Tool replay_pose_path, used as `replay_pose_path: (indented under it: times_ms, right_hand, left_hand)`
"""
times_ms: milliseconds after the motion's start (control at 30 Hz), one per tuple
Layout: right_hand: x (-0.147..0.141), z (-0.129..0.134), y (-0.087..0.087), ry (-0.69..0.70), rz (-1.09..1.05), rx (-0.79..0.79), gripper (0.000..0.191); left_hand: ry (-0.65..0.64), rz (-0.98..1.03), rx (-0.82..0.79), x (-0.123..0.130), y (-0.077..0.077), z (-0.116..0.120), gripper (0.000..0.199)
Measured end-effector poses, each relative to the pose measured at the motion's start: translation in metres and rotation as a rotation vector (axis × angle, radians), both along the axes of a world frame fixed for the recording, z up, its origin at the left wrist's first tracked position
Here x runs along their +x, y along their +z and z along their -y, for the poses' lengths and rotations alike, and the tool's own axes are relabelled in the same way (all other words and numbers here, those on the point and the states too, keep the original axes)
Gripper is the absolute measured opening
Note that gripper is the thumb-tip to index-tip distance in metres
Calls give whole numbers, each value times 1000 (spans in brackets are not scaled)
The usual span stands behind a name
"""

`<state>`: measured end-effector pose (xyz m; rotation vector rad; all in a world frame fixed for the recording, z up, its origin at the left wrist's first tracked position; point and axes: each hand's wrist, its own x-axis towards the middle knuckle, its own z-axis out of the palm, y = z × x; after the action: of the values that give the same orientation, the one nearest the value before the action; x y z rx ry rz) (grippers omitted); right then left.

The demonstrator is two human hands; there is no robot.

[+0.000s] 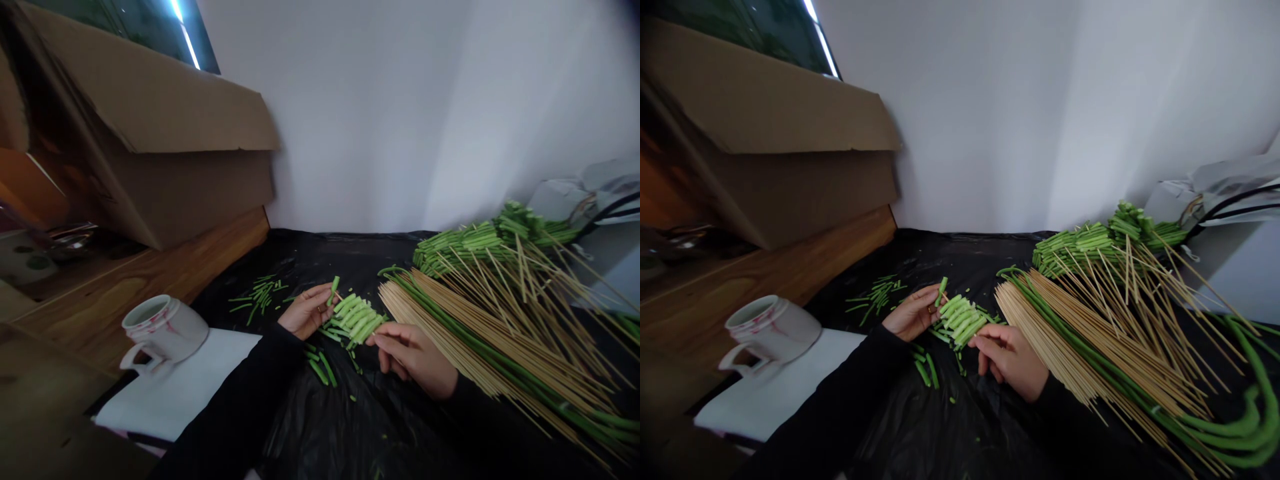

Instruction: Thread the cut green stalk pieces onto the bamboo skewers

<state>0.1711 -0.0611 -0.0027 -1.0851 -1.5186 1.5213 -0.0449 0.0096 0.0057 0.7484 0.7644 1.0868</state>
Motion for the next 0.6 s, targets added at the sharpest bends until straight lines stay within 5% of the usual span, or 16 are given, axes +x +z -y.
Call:
replay_pose_path:
  times_ms: [600]
  right_hand:
    - [-1,0,2,-2,-11,-14,29]
  left_hand:
    - [11,12,0,0,1,-1,20]
